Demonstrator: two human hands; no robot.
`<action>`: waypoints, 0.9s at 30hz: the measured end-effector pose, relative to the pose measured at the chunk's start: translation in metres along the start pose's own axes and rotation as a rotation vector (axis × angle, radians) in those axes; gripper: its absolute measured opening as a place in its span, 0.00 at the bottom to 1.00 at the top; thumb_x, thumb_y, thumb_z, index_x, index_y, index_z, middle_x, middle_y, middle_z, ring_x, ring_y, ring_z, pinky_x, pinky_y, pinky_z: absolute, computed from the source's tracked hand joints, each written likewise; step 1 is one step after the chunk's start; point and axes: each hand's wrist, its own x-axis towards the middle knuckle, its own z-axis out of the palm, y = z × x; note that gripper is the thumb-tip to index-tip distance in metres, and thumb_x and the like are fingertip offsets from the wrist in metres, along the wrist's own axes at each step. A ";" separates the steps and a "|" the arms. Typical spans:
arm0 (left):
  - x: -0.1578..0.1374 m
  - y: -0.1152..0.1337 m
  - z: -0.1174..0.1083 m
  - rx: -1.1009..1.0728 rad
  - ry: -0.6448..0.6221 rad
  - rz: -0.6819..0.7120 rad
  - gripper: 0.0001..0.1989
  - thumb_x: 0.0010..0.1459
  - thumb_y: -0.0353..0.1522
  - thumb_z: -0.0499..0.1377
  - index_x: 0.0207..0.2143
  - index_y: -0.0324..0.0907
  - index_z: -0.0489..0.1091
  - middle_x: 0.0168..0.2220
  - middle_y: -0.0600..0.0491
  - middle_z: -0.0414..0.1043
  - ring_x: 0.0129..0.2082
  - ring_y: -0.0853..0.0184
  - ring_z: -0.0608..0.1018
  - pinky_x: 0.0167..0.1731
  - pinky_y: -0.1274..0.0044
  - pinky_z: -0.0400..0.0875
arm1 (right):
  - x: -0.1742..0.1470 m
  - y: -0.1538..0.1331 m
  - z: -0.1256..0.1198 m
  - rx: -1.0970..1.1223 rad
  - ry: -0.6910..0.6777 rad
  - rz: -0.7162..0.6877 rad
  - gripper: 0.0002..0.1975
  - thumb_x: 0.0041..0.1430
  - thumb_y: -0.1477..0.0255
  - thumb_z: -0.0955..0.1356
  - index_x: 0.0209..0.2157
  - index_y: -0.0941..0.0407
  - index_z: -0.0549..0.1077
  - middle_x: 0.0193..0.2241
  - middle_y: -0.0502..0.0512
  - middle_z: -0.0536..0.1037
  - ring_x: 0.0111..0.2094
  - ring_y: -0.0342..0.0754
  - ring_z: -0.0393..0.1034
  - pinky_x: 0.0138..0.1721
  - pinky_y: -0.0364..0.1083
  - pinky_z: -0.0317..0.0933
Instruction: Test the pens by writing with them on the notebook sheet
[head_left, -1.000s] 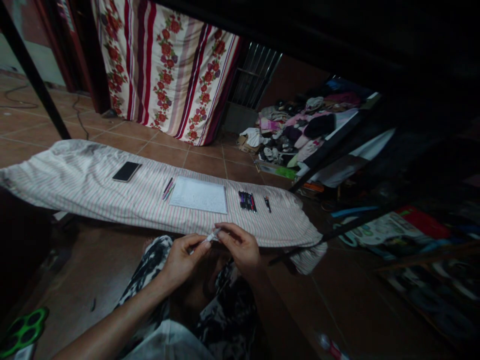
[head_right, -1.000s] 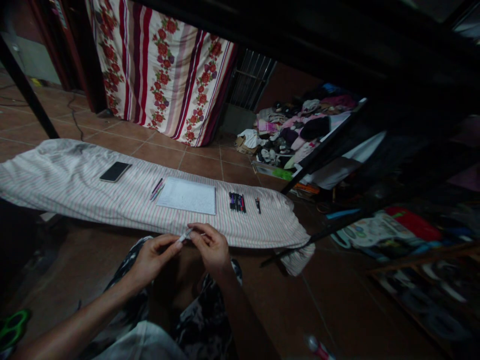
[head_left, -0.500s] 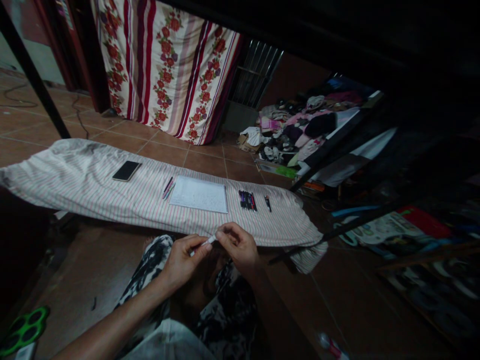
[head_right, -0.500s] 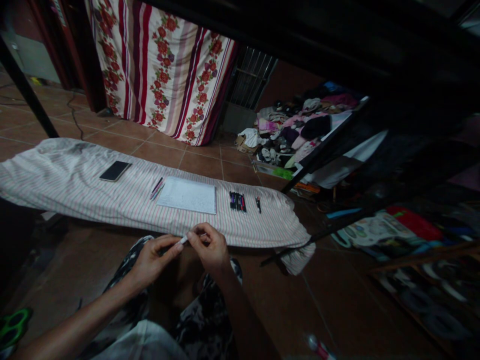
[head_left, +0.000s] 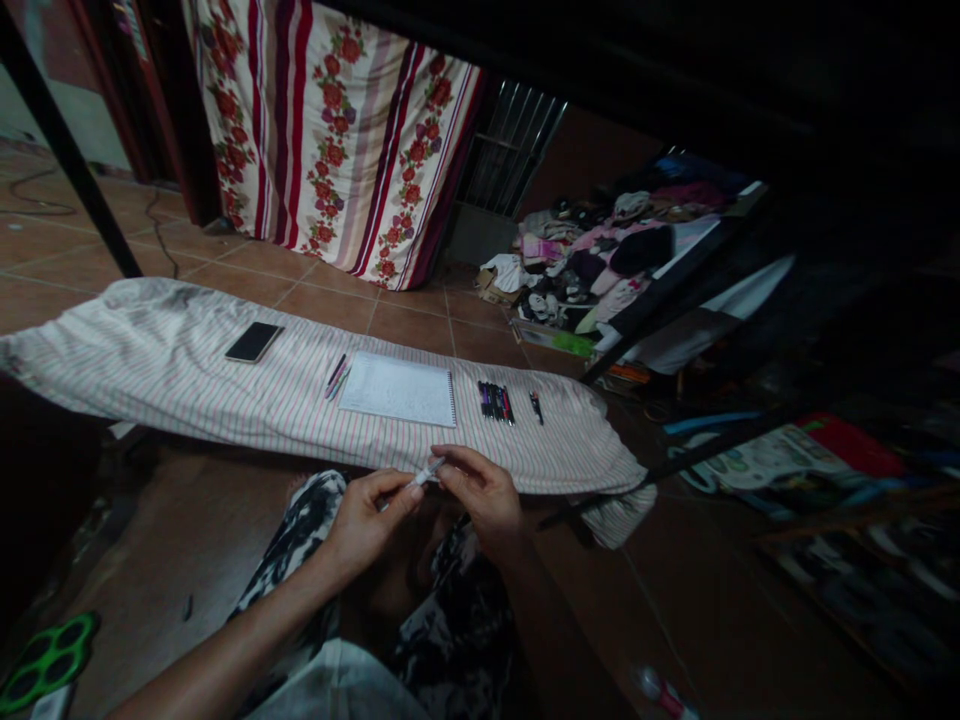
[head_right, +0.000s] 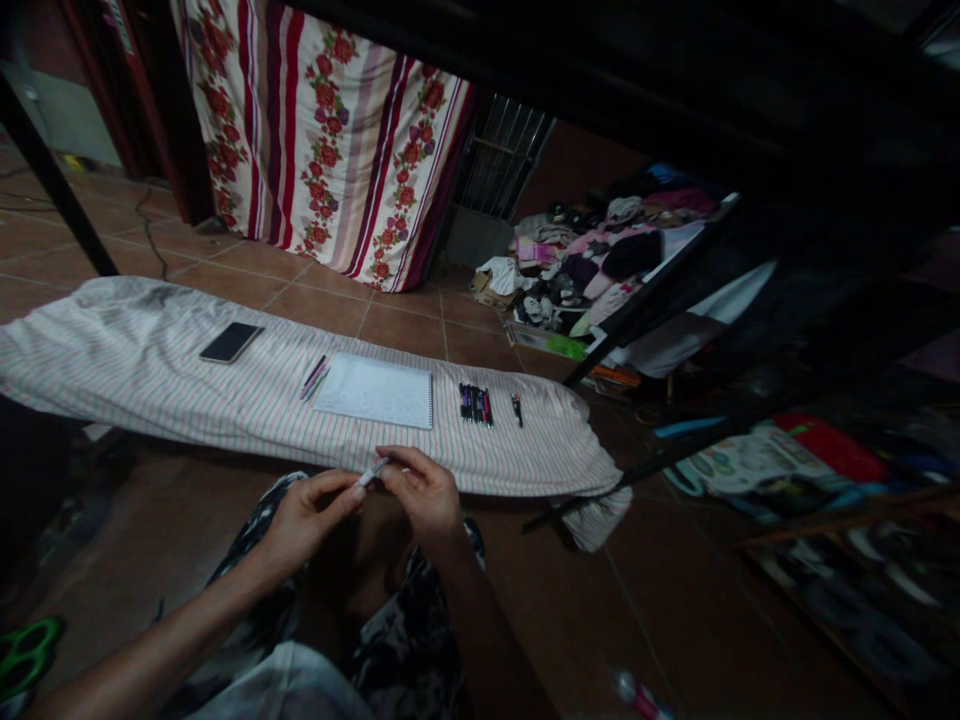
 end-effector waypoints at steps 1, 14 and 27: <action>0.000 0.000 0.000 0.003 -0.002 -0.002 0.10 0.50 0.34 0.57 0.29 0.39 0.76 0.25 0.52 0.76 0.26 0.68 0.74 0.27 0.79 0.67 | 0.000 0.000 0.000 -0.004 0.004 0.002 0.13 0.45 0.66 0.70 0.34 0.55 0.75 0.29 0.52 0.76 0.30 0.44 0.70 0.33 0.43 0.65; -0.001 -0.003 0.000 0.010 -0.023 -0.003 0.10 0.50 0.34 0.57 0.30 0.39 0.75 0.27 0.52 0.76 0.29 0.67 0.74 0.30 0.79 0.67 | 0.002 0.003 0.001 0.067 -0.030 0.026 0.13 0.42 0.69 0.71 0.34 0.55 0.73 0.26 0.48 0.72 0.25 0.39 0.66 0.27 0.38 0.60; 0.001 0.003 0.006 0.011 -0.011 -0.019 0.10 0.49 0.35 0.57 0.27 0.39 0.75 0.23 0.53 0.74 0.25 0.68 0.73 0.27 0.79 0.66 | 0.003 0.000 -0.002 0.031 -0.014 0.036 0.09 0.44 0.67 0.71 0.28 0.57 0.73 0.22 0.49 0.74 0.24 0.41 0.68 0.26 0.40 0.62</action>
